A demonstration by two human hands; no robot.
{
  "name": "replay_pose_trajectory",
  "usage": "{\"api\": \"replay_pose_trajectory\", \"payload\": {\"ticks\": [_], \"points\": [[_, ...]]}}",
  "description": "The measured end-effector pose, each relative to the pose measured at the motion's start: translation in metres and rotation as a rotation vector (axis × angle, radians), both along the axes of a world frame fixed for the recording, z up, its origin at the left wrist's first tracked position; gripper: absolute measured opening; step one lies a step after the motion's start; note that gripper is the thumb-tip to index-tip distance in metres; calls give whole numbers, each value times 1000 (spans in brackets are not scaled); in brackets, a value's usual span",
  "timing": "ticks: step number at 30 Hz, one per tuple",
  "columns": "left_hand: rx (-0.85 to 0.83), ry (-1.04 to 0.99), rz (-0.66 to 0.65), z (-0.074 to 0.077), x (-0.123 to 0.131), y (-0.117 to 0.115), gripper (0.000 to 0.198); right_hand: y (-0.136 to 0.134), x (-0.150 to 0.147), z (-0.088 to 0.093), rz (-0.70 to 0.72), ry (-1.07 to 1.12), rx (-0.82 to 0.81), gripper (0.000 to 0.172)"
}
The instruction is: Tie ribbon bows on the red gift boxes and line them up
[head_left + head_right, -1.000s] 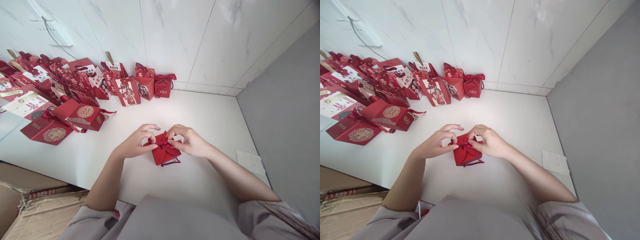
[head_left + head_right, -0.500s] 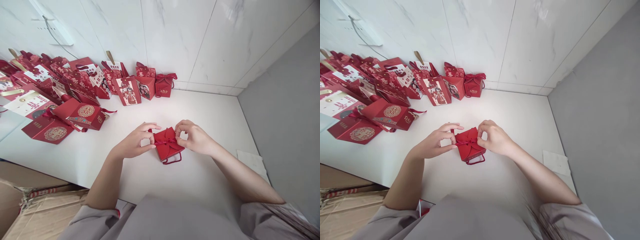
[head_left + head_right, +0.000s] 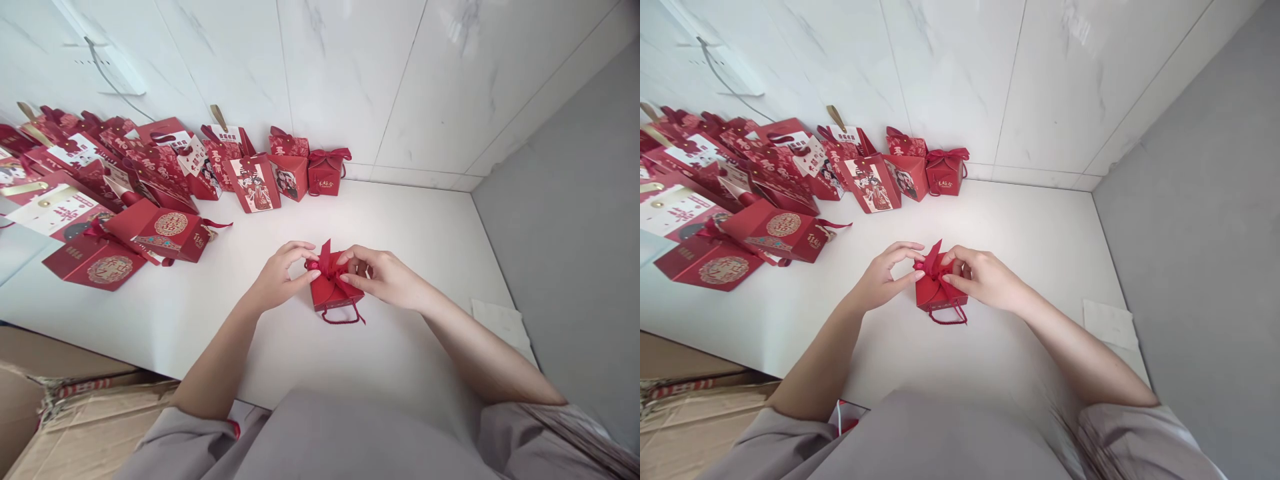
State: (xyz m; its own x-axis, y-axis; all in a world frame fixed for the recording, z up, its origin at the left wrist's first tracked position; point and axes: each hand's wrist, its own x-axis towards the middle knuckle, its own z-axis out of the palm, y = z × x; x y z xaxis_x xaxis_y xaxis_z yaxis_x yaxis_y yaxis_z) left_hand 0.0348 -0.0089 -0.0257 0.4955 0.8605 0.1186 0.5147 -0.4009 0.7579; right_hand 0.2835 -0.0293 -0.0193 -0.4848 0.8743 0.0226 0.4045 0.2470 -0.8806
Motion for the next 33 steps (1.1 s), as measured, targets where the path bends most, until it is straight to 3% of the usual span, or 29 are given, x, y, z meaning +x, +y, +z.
{"api": "replay_pose_trajectory", "payload": {"ticks": [4, 9, 14, 17, 21, 24, 27, 33], "points": [[26, -75, -60, -6, 4, -1, 9, 2, 1, 2, 1, -28, 9, 15], [72, -53, -179, -6, 3, 0, 26, 2, 3, 5, 4, -36, 54, 21], [168, -96, -265, -9, 5, -1, 33, 3, 5, 3, 25, -62, 65, 12], [216, -121, -225, -12, 9, -4, 21, 4, 4, 2, -2, -38, 64, 14], [234, -101, -136, -17, 15, -7, 32, 4, 3, 1, -1, 114, -132, 23], [282, -93, -141, -18, 17, -7, 24, 6, 2, -1, -25, 206, -226, 26], [297, -56, -136, -16, 18, -8, 18, 7, 2, -2, 0, 217, -277, 26], [287, -23, -154, -16, 19, -9, 25, 7, 3, 0, 26, 129, -353, 34]]}}
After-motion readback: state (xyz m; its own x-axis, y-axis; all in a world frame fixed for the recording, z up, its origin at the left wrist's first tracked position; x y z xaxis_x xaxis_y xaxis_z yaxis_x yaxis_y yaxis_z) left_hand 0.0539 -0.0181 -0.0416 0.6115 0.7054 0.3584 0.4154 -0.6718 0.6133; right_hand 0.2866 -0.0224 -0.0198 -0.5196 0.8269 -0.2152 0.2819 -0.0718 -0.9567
